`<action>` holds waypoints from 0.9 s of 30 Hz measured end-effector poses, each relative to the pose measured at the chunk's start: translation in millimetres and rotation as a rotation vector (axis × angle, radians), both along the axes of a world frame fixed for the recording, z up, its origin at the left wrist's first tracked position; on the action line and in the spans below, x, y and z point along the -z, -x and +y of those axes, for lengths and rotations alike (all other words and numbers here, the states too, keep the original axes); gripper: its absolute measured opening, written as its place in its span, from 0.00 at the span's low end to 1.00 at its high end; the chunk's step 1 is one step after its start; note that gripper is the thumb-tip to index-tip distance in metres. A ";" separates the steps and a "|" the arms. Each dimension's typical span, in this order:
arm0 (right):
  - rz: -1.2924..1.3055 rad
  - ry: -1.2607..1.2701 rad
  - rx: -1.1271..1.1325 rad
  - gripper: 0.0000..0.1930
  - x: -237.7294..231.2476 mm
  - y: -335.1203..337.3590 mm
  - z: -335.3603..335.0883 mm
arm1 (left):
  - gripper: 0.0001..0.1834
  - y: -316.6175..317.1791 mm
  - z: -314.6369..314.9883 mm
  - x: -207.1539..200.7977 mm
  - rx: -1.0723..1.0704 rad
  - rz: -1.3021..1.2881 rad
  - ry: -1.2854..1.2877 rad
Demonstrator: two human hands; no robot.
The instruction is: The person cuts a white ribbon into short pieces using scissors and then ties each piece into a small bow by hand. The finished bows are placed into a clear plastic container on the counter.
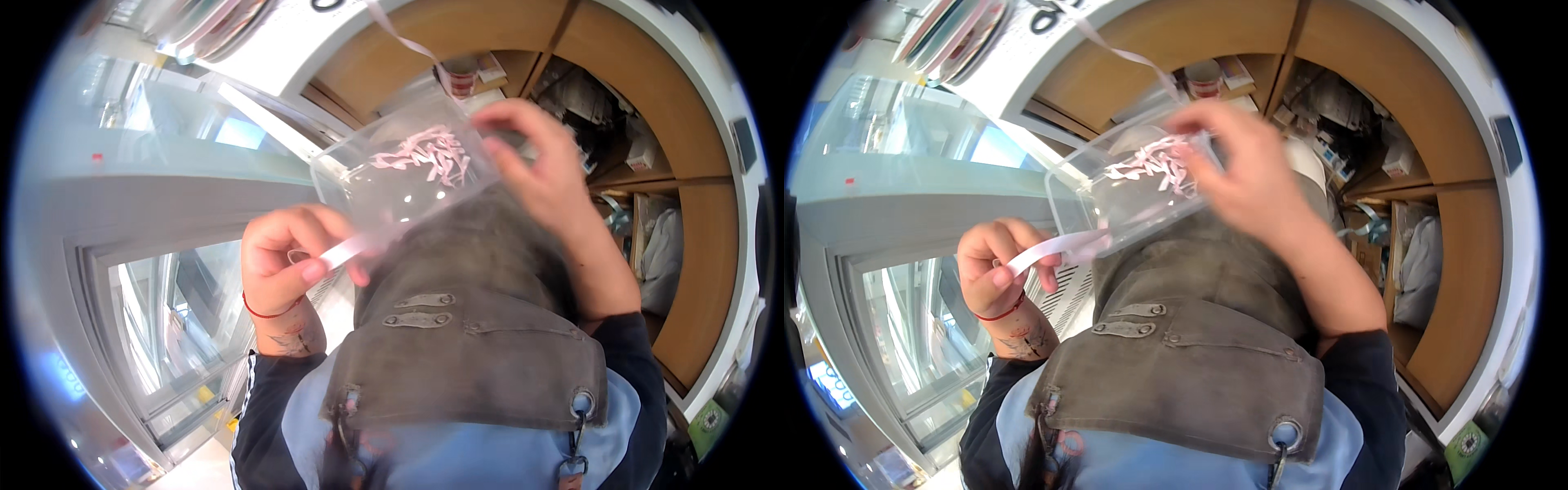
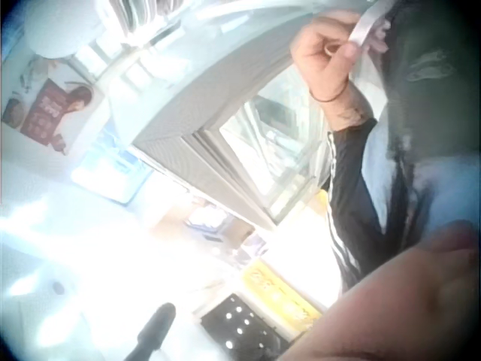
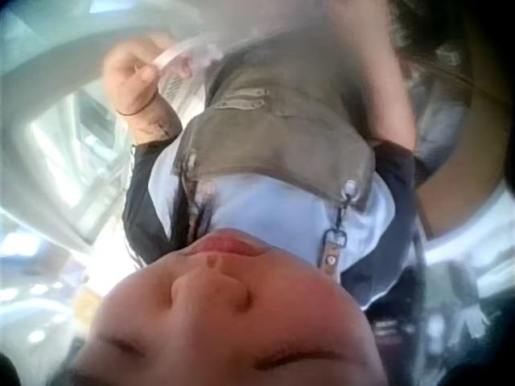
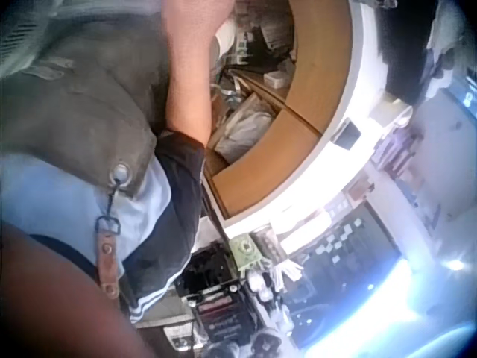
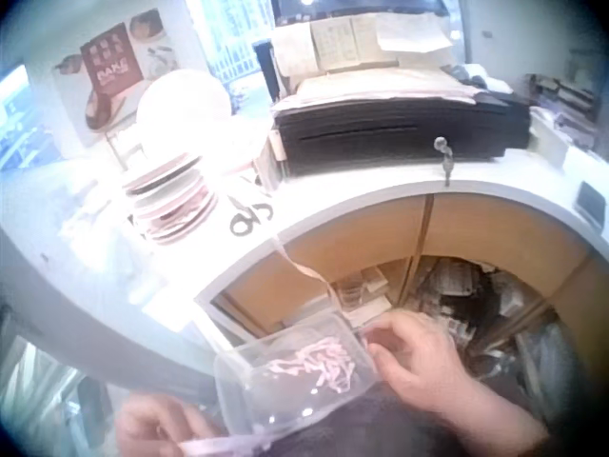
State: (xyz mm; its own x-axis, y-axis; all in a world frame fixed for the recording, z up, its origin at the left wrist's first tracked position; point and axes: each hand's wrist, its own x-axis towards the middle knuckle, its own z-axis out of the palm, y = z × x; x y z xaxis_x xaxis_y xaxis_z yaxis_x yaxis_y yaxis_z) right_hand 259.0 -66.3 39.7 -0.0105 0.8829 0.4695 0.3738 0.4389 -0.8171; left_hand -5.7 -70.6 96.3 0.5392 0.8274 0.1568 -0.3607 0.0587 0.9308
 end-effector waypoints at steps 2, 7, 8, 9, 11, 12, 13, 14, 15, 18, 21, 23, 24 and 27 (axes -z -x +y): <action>0.145 -0.030 -0.271 0.10 -12.7 32.4 -7.3 | 0.05 -3.1 1.3 1.1 0.010 0.116 0.032; 0.518 0.547 -0.698 0.10 -11.5 45.0 -8.2 | 0.06 -4.8 7.8 4.6 -0.040 0.348 0.097; 0.514 0.590 -0.667 0.10 -8.3 38.8 -4.4 | 0.07 -0.4 10.7 6.9 -0.038 0.358 0.134; 0.508 0.634 -0.636 0.09 -5.0 32.3 -0.6 | 0.07 5.0 14.6 15.0 -0.029 0.311 0.108; 0.670 0.622 -0.646 0.08 -0.4 19.2 4.8 | 0.07 9.7 17.7 17.7 -0.007 0.202 0.230; 0.750 0.617 -0.648 0.08 2.0 15.0 7.5 | 0.07 11.7 19.6 19.8 0.003 0.145 0.289; 0.764 0.589 -0.653 0.08 3.9 12.5 9.1 | 0.08 13.1 23.6 23.7 0.060 0.180 0.320; 0.778 0.560 -0.659 0.08 5.7 11.0 10.3 | 0.08 10.6 24.1 25.7 0.059 0.193 0.345; 0.791 0.532 -0.665 0.07 6.3 10.9 10.2 | 0.08 5.3 23.4 24.9 0.058 0.205 0.370; 0.666 0.503 -0.568 0.09 2.6 21.7 7.9 | 0.08 -8.7 23.2 24.2 0.044 0.201 0.416; 0.629 0.452 -0.516 0.09 2.4 26.3 5.7 | 0.08 -25.8 23.0 21.8 -0.001 0.234 0.393; 0.642 0.366 -0.456 0.08 6.1 37.4 6.5 | 0.09 -32.1 22.3 21.6 -0.018 0.304 0.329; 0.649 0.304 -0.443 0.08 14.5 43.9 7.5 | 0.09 -33.5 21.7 21.8 -0.025 0.339 0.297; 0.703 0.279 -0.471 0.08 8.9 46.9 3.4 | 0.09 -31.0 21.3 26.6 -0.017 0.289 0.258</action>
State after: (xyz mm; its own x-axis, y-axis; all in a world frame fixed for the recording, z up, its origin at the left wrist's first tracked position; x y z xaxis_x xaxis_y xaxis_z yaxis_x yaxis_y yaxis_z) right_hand 212.2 -62.9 30.8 -0.1917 0.9428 0.2727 -0.4230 0.1713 -0.8898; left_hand 25.3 -49.3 69.7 0.5166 0.8291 -0.2137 -0.0886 0.3001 0.9498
